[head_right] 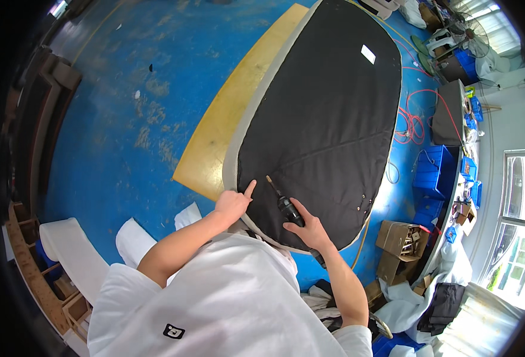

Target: Assembling the legs onto a furniture piece, likely a stool or ottoman, using a power drill and screws.

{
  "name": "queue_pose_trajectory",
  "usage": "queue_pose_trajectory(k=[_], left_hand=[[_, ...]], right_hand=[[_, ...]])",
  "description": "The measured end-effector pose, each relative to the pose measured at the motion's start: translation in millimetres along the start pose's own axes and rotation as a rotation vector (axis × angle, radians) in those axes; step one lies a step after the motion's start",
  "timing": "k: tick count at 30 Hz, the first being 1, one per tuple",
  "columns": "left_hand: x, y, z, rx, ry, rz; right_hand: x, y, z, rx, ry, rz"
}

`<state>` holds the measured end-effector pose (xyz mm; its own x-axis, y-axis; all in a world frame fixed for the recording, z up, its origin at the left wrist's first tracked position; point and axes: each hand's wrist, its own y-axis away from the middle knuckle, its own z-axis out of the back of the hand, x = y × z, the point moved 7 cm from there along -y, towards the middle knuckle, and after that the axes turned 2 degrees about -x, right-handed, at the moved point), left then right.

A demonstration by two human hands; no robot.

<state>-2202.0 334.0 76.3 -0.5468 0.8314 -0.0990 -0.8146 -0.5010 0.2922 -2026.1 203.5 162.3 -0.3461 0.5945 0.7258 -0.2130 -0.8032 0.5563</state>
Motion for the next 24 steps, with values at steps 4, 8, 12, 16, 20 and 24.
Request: queue_pose_trajectory(k=[4, 8, 12, 16, 20, 24], left_hand=[[-2, -12, 16, -0.013, 0.072, -0.023], [-6, -41, 10, -0.019, 0.02, 0.098], [9, -71, 24, -0.11, -0.065, 0.104], [11, -80, 16, -0.029, -0.075, 0.094], [18, -60, 12, 0.002, 0.046, 0.121], [24, -64, 17, -0.035, 0.041, 0.098]], right_hand=[[2, -2, -2, 0.038, 0.036, 0.059], [6, -3, 0, 0.02, 0.078, 0.075], [12, -3, 13, -0.054, 0.083, 0.058], [12, -2, 20, -0.098, 0.06, 0.026], [9, 1, 21, -0.137, 0.05, 0.023], [10, 1, 11, -0.132, 0.008, 0.023]])
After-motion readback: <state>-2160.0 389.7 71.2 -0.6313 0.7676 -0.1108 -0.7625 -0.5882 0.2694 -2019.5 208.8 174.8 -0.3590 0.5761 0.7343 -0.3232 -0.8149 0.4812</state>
